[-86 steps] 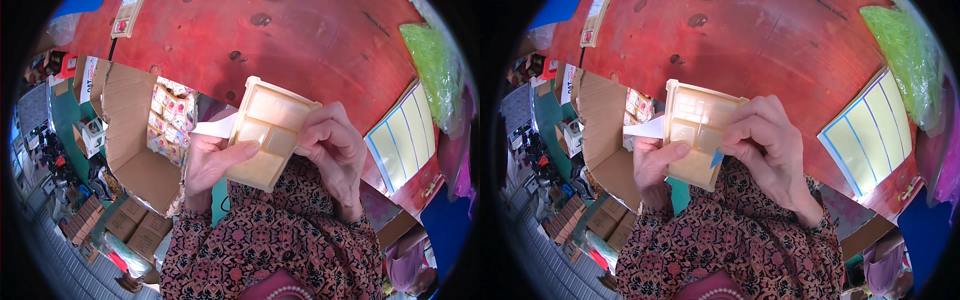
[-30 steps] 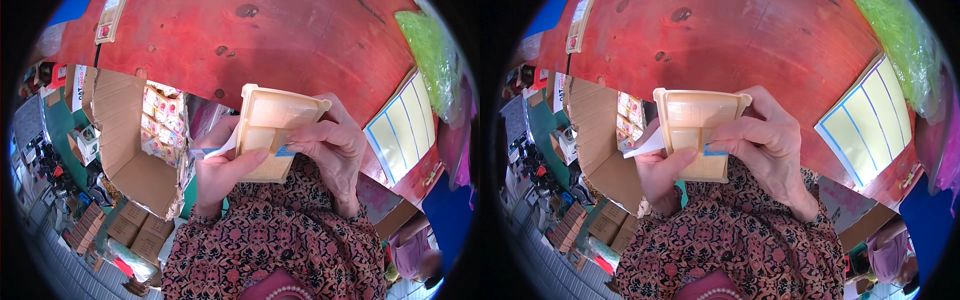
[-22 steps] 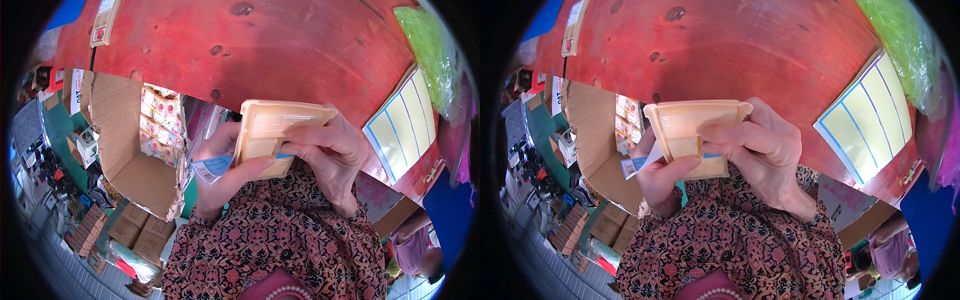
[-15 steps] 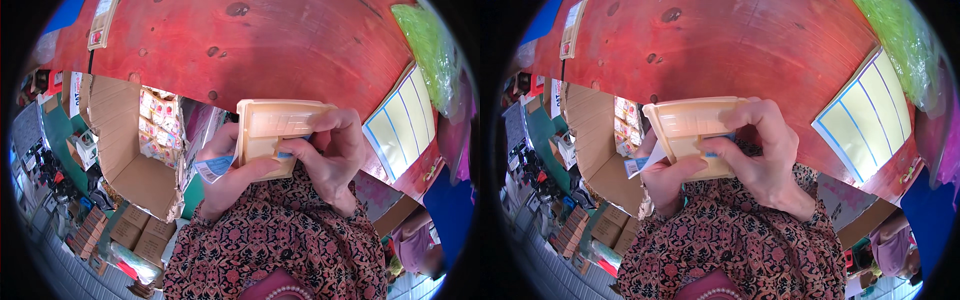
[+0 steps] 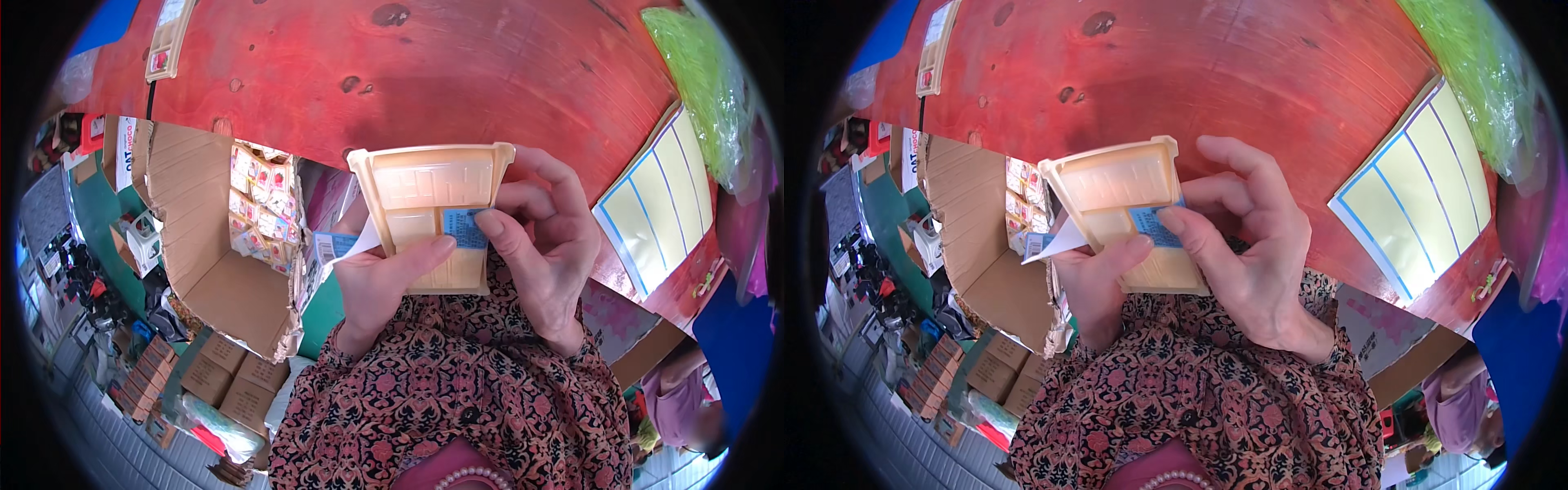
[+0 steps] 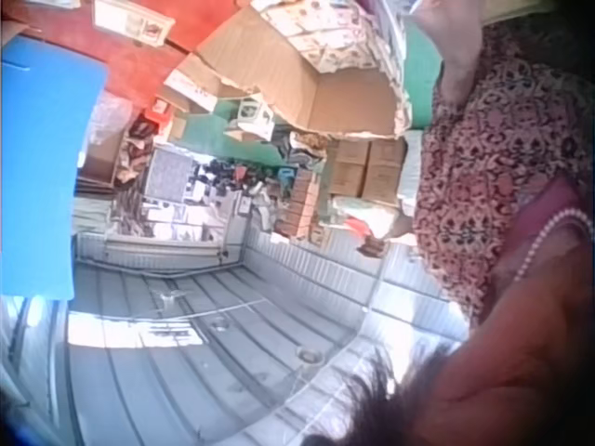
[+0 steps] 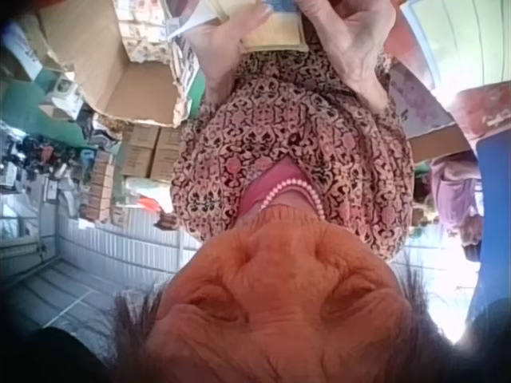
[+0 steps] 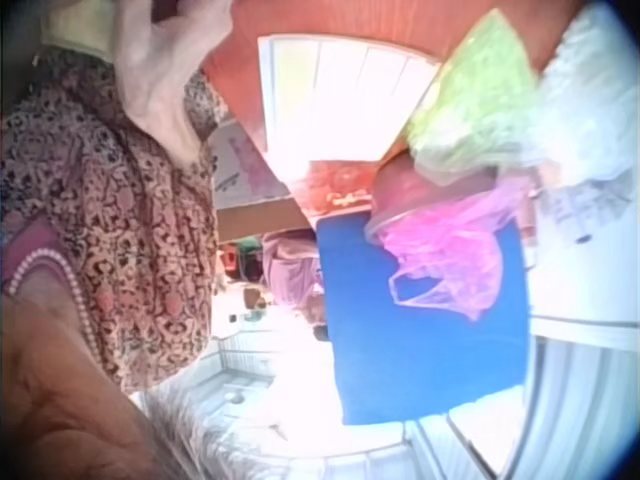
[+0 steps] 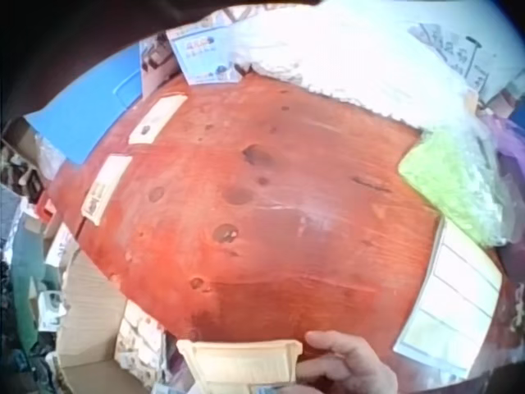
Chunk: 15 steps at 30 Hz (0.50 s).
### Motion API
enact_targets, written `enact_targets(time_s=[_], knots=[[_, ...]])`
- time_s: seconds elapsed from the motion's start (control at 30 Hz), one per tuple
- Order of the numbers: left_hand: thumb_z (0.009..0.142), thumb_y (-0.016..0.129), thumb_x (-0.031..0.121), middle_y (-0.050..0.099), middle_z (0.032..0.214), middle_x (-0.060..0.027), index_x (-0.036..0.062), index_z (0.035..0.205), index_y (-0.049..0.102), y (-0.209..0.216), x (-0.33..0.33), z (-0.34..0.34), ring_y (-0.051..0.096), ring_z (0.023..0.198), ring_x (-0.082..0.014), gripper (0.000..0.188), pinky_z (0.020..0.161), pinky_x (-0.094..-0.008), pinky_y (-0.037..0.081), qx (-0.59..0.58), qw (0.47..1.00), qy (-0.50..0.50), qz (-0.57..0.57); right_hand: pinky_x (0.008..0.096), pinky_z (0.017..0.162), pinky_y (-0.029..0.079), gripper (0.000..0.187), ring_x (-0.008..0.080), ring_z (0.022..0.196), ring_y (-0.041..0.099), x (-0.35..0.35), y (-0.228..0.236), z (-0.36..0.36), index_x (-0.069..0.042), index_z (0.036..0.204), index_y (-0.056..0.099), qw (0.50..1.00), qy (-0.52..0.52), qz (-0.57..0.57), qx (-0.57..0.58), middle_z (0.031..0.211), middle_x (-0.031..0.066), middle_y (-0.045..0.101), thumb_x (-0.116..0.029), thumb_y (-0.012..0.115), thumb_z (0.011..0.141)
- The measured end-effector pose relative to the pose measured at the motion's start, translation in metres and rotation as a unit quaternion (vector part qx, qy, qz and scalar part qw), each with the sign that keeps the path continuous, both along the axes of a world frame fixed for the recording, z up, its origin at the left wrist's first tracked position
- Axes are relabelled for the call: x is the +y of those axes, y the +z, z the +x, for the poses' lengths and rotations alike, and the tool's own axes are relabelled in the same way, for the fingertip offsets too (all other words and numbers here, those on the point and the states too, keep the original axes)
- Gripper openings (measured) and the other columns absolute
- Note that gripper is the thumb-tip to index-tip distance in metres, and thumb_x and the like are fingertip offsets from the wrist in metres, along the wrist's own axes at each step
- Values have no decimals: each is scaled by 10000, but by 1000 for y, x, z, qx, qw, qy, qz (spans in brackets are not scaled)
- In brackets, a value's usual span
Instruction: Peeling stickers from a sheet and applying them to small plastic trays containing white cubes.
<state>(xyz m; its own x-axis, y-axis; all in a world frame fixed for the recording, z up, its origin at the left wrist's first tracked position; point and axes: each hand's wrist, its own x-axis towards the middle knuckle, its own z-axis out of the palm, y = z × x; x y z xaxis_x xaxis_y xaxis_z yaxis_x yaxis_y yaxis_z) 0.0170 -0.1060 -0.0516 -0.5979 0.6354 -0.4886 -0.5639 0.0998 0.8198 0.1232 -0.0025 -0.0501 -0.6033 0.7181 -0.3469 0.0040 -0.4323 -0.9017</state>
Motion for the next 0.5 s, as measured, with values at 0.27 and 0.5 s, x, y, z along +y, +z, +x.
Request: enact_targets(time_s=[0.27,0.5], knots=[[743,667,-46,646,949,-102,-30,1098,559,7,2,7,628,823,-146,372,735,-265,517,18,1000,-2,3,169,594,403,596,46,685,550,-6,0,-7,4,1239,435,989,34,113,-86,786,22,620,-57,741,732],[742,670,-44,639,974,-103,-38,1117,540,5,6,3,624,845,-145,397,740,-266,515,11,1000,7,0,211,640,476,650,91,711,595,-5,0,-7,-14,1301,369,998,12,40,-46,817,48,628,11,698,740]])
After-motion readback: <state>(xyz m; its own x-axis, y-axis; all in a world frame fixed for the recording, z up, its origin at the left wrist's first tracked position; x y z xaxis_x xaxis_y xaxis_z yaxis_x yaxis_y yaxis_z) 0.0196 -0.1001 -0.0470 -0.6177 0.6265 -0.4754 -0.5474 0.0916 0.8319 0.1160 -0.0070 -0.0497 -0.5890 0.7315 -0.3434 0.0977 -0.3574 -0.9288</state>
